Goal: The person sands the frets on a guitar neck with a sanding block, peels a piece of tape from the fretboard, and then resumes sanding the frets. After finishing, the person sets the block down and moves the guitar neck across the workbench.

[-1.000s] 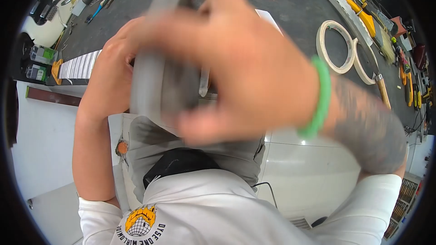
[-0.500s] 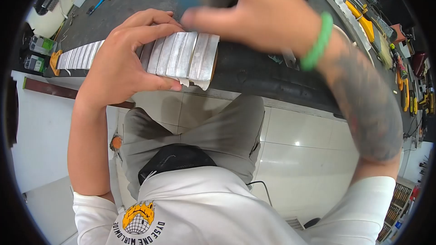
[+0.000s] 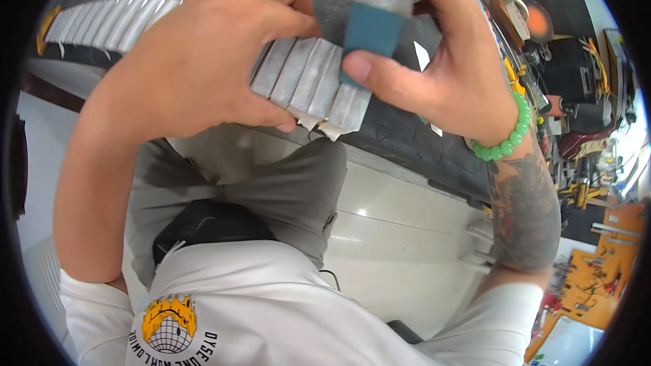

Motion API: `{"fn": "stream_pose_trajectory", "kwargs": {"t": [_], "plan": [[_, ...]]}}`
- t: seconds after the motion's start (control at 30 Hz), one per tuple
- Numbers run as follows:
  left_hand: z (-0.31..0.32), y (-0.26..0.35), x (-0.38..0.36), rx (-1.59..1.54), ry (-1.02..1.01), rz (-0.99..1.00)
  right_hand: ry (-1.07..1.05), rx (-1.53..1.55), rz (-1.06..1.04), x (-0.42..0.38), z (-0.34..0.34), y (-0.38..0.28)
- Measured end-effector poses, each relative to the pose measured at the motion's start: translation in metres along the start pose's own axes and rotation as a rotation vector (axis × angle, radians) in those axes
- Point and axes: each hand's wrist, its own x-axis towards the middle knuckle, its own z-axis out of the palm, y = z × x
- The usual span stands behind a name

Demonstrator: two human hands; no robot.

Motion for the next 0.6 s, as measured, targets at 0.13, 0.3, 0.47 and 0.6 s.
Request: {"fn": "stream_pose_trajectory", "kwargs": {"t": [0.13, 0.3, 0.47, 0.6], "plan": [[-0.019, 0.001, 0.009, 0.012, -0.119, 0.141, 0.005, 0.061, 0.009, 0.000, -0.001, 0.005], [-0.012, -0.011, -0.004, -0.200, -0.046, 0.174, -0.070, -0.344, -0.212, -0.004, -0.004, -0.024], [-0.018, -0.009, -0.001, -0.095, -0.187, 0.027, 0.028, -0.121, -0.004, 0.001, 0.003, -0.009], [0.017, -0.022, -0.002, -0.123, 0.290, 0.184, 0.012, -0.146, 0.058, -0.001, 0.011, -0.032]]}}
